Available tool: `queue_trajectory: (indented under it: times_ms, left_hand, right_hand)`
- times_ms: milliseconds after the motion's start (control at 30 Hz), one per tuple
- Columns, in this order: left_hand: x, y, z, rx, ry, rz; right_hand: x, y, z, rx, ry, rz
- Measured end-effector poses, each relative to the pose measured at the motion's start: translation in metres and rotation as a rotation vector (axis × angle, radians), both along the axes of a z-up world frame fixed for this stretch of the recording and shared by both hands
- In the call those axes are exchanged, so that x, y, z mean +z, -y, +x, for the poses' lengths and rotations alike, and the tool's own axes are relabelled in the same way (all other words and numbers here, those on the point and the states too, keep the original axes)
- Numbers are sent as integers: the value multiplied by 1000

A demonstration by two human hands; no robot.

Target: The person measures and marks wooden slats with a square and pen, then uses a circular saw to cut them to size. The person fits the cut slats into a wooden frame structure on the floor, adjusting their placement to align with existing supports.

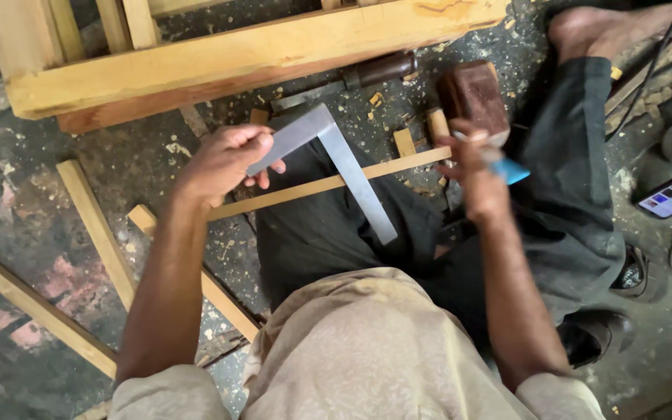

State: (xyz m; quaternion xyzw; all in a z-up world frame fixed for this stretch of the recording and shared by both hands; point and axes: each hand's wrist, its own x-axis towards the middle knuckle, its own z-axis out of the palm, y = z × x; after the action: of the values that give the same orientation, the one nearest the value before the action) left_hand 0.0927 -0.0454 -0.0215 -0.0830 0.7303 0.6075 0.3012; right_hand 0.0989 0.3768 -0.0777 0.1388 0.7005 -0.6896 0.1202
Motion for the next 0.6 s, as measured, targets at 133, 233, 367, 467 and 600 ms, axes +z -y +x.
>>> queue_trajectory:
  times_ms: [133, 233, 367, 467, 600]
  left_hand:
    - [-16, -21, -1, -58, -32, -90]
    - [-25, -44, 18, -93, -335, -306]
    - [-27, -72, 41, -109, -793, -433]
    - [-19, -79, 47, -155, -871, -575]
    - [-6, -82, 47, -149, -986, -706]
  right_hand:
    - [-13, 17, 2, 87, 21, -270]
    - [-10, 23, 0, 55, 46, -314]
    - [-6, 26, -5, 60, 47, -259]
    - [-4, 33, -11, 52, 34, -261]
    - [0, 43, -21, 73, 5, -230]
